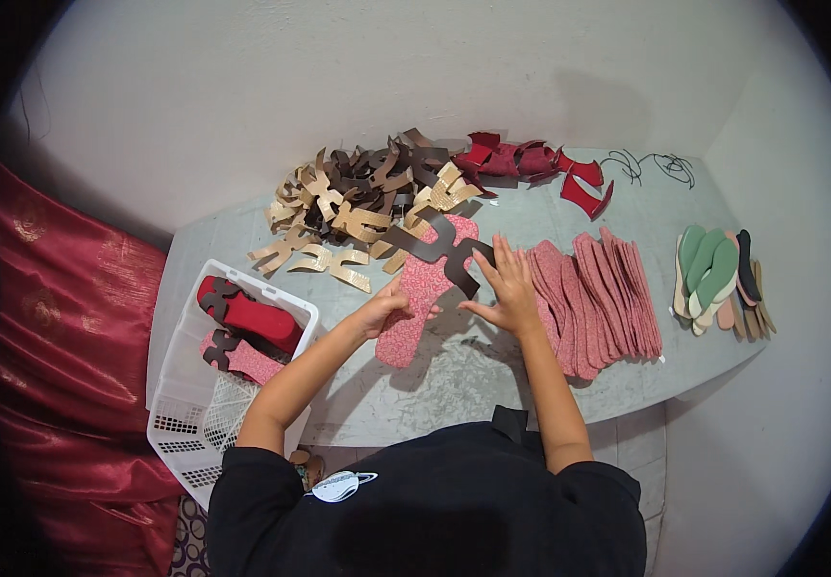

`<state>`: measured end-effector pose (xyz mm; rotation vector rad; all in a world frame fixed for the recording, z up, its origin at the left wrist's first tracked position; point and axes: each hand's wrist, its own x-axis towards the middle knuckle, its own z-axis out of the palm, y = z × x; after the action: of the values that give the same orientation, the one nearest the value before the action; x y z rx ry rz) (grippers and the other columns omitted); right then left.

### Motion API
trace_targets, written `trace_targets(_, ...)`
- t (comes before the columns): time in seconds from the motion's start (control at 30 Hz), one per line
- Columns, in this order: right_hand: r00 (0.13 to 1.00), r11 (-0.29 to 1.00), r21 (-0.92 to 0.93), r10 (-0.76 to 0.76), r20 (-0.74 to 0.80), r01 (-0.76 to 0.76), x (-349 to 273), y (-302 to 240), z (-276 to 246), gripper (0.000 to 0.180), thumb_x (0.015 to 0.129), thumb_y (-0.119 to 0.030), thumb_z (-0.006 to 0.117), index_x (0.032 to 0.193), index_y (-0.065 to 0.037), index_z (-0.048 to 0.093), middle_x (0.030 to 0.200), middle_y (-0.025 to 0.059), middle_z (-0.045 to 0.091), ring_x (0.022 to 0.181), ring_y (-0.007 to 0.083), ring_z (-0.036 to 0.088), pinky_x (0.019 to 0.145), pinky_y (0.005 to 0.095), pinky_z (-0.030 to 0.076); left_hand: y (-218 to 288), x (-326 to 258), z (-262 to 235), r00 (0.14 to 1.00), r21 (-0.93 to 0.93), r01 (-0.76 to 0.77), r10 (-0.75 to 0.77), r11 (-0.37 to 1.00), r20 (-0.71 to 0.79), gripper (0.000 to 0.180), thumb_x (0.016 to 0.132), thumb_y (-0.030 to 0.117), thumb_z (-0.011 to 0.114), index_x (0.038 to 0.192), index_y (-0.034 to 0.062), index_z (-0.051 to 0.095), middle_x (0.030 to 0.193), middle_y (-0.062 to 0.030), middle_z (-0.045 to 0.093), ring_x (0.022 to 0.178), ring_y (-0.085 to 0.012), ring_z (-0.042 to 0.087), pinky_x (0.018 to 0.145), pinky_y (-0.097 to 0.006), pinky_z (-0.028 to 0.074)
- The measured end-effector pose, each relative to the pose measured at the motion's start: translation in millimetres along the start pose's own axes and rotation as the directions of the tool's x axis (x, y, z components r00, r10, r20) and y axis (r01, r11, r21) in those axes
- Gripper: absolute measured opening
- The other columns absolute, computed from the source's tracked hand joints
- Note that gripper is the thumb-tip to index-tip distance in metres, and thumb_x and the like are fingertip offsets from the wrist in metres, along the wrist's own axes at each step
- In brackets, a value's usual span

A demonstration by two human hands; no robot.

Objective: Attach straps to sandal soles.

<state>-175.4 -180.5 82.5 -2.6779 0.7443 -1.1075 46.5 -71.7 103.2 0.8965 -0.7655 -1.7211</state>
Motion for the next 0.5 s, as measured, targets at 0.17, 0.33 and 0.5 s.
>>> trace_targets(0.17, 1.000, 0.999, -0.048, 0.014, -0.016, -0.015, -3.6, -2.9, 7.3, 0.084, 0.060, -0.044, 0.076, 0.132, -0.015, 0.042, 0.144, 0.0190, 0.026, 0.132, 0.0368, 0.026, 0.104, 0.0526, 0.021, -3.2, -0.5, -4.0, 1.000, 0.021, -0.005, 0.004, 1.000, 0.022, 0.077, 0.073, -0.006, 0.040, 0.141, 0.0121, 0.011, 0.122, -0.0176, 0.048, 0.099, -0.0286, 0.060, 0.083, -0.036, 0.052)
trace_targets(0.33, 1.000, 0.999, -0.045, 0.024, -0.020, -0.024, -5.3, 0.5, 9.9, 0.076, 0.065, -0.032, 0.074, 0.132, -0.016, 0.043, 0.143, 0.0192, 0.026, 0.131, 0.0374, 0.027, 0.104, 0.0513, 0.022, 2.8, 1.0, 0.2, 0.999, 0.053, 0.024, -0.025, 0.998, 0.029, 0.078, 0.070, -0.004, 0.042, 0.140, 0.0127, 0.013, 0.128, -0.0161, 0.044, 0.106, -0.0325, 0.057, 0.090, -0.042, 0.048)
trace_targets(0.5, 0.999, 0.992, 0.125, -0.032, 0.020, 0.029, -3.0, 0.0, 6.4, 0.063, 0.065, -0.018, 0.068, 0.126, -0.015, 0.051, 0.141, 0.0237, 0.028, 0.127, 0.0387, 0.033, 0.103, 0.0469, 0.026, 5.8, -0.9, 2.1, 0.999, -0.018, 0.038, -0.038, 0.999, 0.031, 0.078, 0.070, -0.006, 0.040, 0.141, 0.0137, 0.013, 0.129, -0.0148, 0.044, 0.101, -0.0325, 0.059, 0.082, -0.038, 0.052)
